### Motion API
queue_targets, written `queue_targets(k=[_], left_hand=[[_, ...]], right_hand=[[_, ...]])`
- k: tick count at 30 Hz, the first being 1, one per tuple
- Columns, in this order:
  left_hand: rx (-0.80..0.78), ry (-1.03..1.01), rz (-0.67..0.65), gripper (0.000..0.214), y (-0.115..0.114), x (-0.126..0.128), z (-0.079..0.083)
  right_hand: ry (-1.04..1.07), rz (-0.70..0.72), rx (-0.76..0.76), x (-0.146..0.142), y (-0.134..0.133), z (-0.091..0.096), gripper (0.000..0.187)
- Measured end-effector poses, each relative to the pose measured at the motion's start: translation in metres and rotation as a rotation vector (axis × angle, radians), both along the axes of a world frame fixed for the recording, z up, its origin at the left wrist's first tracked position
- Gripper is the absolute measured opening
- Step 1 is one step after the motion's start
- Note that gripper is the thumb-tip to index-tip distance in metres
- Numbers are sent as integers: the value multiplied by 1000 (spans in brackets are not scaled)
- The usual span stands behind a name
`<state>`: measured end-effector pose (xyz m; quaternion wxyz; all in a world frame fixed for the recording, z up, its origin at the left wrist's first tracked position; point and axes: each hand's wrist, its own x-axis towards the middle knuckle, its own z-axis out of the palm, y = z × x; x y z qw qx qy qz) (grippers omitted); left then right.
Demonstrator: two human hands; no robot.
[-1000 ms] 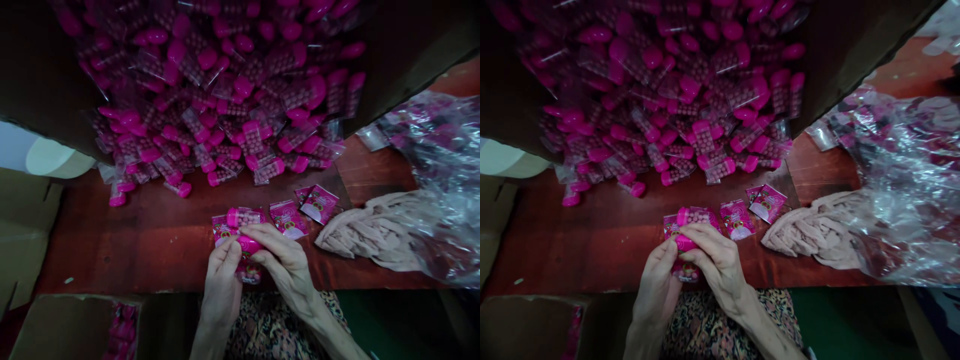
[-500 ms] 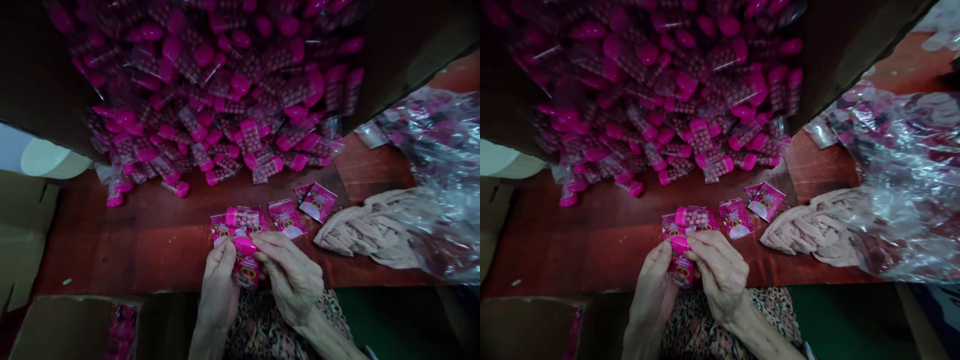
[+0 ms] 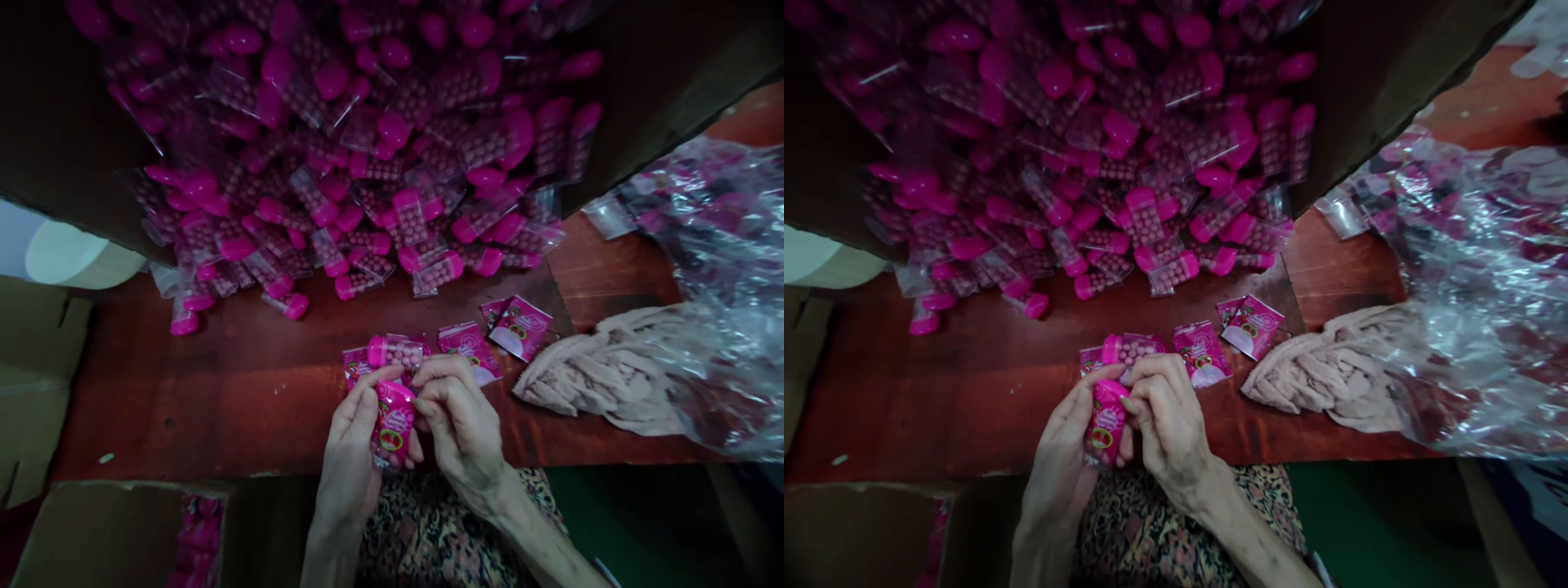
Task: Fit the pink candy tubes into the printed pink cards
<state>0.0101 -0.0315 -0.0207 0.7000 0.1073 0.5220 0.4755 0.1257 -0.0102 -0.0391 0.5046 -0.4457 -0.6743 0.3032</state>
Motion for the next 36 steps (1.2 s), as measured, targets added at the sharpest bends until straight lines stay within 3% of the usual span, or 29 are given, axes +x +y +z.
queue_targets(k=[4,9,18,25,29,36], left_hand=[[0,-11,-28,33,1,-1,0],[12,-26,-48,37,2,-3,2],[-21,-125,-51,31,2,-1,-4],[-22,-141,-78,28,1,-3,-10],[4,-151,-136,28,0,-9,-16],[41,-96,-91,25,1,-8,-19]], right_hand=[[70,36,-112,1,1,-4,18],[196,-50,-222,7,1,-2,13],[68,-5,-110,6,0,12,15],[-52,123,-26,7,4,0,18],[60,186,-152,6,-1,-7,17],[308,118,-455,-4,-4,-12,19]])
